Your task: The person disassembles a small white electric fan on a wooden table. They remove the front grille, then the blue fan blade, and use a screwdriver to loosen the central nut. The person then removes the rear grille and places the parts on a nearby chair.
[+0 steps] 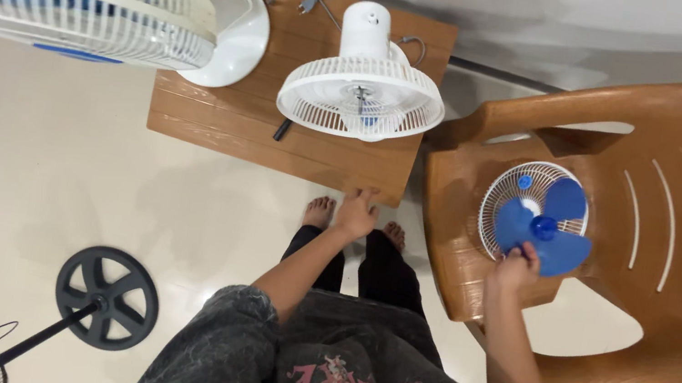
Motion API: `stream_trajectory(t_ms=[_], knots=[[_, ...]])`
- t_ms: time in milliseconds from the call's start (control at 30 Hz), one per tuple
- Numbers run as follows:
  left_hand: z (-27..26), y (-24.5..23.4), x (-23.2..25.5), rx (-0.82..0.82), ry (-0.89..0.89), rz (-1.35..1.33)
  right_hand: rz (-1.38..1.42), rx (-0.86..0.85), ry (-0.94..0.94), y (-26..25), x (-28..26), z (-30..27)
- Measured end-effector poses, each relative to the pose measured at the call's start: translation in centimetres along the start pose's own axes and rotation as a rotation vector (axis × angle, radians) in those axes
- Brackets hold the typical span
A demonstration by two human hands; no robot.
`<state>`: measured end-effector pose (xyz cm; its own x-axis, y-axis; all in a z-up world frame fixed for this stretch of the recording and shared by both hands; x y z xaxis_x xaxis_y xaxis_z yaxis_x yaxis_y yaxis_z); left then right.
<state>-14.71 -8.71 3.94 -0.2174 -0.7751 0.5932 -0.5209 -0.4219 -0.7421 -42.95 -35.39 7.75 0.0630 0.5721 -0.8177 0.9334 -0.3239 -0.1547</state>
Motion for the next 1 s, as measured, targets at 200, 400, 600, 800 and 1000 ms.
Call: stream_trajectory(t_ms=[200, 400, 600, 800, 1000], knots=[[-3.9, -3.0, 6.2, -0.474, -0.085, -0.626, -0.141, -0.296, -0.255, -2.2, 0.1, -10.2], [-7.3, -7.9, 11.6, -0.535, -0.184, -1.088, -0.202, -0.518, -0.2, -2.0, 2.7, -18.2], [-7.2, -12.9, 10.3, -0.331, -0.317, -1.051, -0.25, -0.643, -0.329, 0.1, 0.2, -24.7], [-7.8, -23.8, 13.2, -0.145, 0.06, -1.115, -0.32, -0.706, -0.807, 1.6, -8.0, -32.8], [-14.4, -34.1, 19.0, 0.576, 1.132, -0.139, 0.139, -0.87, 0.142, 5.3, -8.1, -34.4]])
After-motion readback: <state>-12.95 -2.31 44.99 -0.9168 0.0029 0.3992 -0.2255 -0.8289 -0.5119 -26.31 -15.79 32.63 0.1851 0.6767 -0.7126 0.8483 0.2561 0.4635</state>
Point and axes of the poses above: each hand's wrist, its own z-axis towards the middle knuckle, its own y-axis out of the palm, x = y × z, the point moved 7 cm from there along z, towards the middle knuckle, and after that the axes turned 12 degrees about x, right-handed, at the moved point
